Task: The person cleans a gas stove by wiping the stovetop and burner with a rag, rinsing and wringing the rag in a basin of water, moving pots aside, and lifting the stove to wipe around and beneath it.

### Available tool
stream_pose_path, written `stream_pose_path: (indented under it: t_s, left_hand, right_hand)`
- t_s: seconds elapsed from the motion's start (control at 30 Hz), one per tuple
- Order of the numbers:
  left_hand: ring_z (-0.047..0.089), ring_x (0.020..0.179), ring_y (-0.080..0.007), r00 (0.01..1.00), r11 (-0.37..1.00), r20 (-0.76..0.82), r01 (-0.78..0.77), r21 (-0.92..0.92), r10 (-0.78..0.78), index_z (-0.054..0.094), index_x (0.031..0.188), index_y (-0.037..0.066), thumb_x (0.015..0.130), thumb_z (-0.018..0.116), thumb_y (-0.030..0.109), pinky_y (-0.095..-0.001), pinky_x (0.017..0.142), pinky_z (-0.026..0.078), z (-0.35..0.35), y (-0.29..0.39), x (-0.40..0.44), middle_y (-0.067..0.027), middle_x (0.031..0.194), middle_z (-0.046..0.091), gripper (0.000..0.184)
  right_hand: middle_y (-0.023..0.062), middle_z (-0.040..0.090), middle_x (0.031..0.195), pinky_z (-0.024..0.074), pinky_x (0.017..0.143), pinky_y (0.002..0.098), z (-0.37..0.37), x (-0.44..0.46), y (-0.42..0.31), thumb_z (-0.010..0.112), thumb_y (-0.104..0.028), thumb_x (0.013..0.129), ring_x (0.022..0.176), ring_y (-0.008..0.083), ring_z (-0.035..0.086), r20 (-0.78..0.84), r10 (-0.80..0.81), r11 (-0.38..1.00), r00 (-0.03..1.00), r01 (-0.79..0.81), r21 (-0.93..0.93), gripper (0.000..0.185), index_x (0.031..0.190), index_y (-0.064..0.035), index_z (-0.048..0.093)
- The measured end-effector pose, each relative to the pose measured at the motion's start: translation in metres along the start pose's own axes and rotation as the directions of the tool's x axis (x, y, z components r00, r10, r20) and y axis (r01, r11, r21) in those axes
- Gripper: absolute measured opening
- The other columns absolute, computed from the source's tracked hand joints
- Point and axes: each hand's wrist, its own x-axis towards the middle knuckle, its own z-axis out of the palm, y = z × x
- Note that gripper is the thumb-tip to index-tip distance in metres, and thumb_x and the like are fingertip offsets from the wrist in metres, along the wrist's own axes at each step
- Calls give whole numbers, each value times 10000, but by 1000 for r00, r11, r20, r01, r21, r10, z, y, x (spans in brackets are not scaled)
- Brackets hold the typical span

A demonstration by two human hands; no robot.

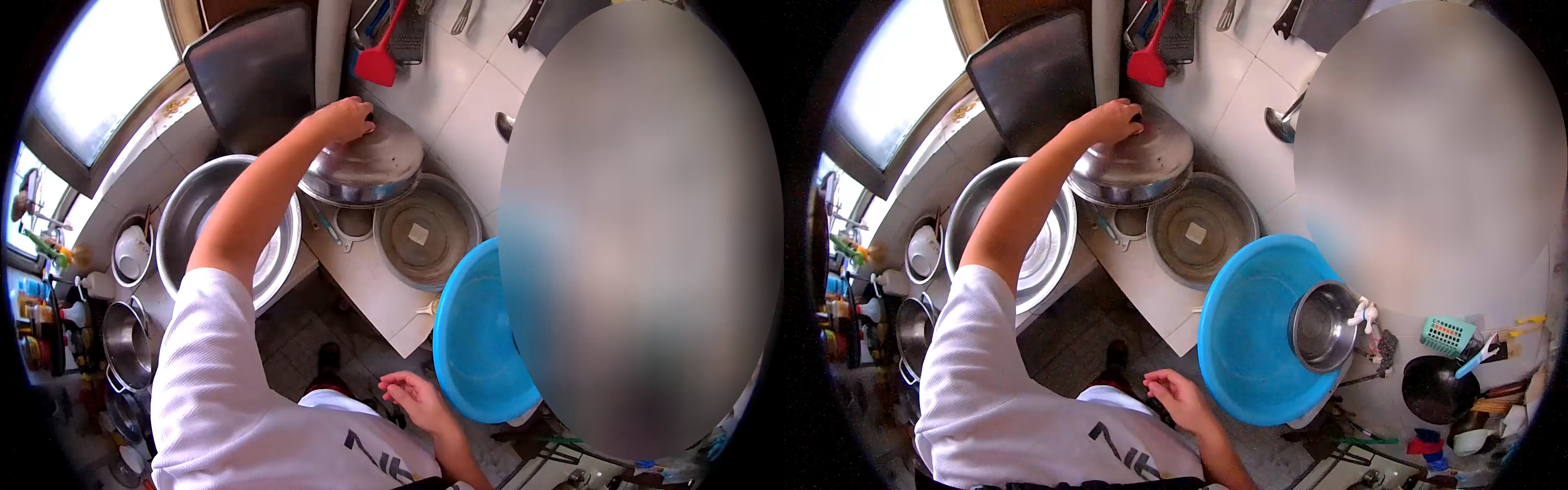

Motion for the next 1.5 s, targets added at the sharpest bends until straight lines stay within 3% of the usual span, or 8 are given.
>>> stream_pose_path:
  t_s: [0.2,0.3,0.5,0.63,0.77,0.9,1.17,1.5]
  left_hand:
    - [670,960,-195,986,822,84,165,-544,-143,584,1304,-6,1007,682,203,-332,857,573,-63,30,-66,-140,1145,675,376]
    - [673,949,-189,965,629,-162,4,-778,-207,585,1310,4,993,699,160,-339,868,577,-48,40,-114,-120,1139,677,372]
    - [703,968,-179,575,461,-577,-352,-814,-580,635,1311,-5,957,721,103,-325,877,587,-2,157,-322,-94,1130,697,380]
    - [674,968,-135,370,446,-429,-42,-894,-824,628,1364,20,957,724,103,-314,869,561,4,312,-534,-67,1114,706,427]
    - [678,958,-284,270,647,-631,577,-498,-727,657,1312,17,950,714,190,-384,845,532,-1,451,-745,-155,1042,695,405]
    - [651,1013,-360,-112,146,-466,863,-483,-878,657,1322,30,958,687,263,-424,899,517,21,637,-917,-178,1110,658,434]
    - [654,1091,-353,-771,-634,-374,636,-440,-515,606,1388,67,1004,626,323,-444,927,538,37,1013,-1067,-159,1203,624,462]
    - [608,1143,-381,-721,-949,-692,236,-207,-28,594,1392,77,920,670,49,-430,970,493,-54,1358,-1128,-160,1279,586,478]
  right_hand:
    - [99,701,1182,548,927,293,-13,-25,8,620,-167,1045,1046,137,672,150,-69,997,986,75,-36,292,1277,10,620]
    - [95,706,1175,545,931,297,-27,-41,22,624,-157,1038,1037,137,671,244,-78,992,967,100,-77,286,1270,10,627]
    - [97,709,1175,532,925,302,-53,-77,53,624,-135,1025,1014,142,663,563,-24,971,826,154,-184,284,1272,5,636]
    - [99,715,1212,514,901,313,-38,-121,88,568,-160,1038,1016,168,671,773,228,918,592,133,-373,325,1314,-9,651]
    - [123,719,1214,514,869,318,23,-168,130,580,-127,1026,1008,180,677,877,399,840,269,277,-467,327,1301,35,648]
    - [135,721,1206,515,872,320,89,-239,200,592,-131,1026,993,186,681,809,587,750,26,360,-555,325,1295,42,645]
    - [137,724,1210,517,873,326,167,-401,335,601,-181,1040,1006,198,687,664,731,624,-158,547,-558,327,1284,33,644]
    - [90,702,1199,528,861,304,203,-667,521,583,-208,1072,1014,162,665,232,769,639,-596,706,-306,354,1338,25,609]
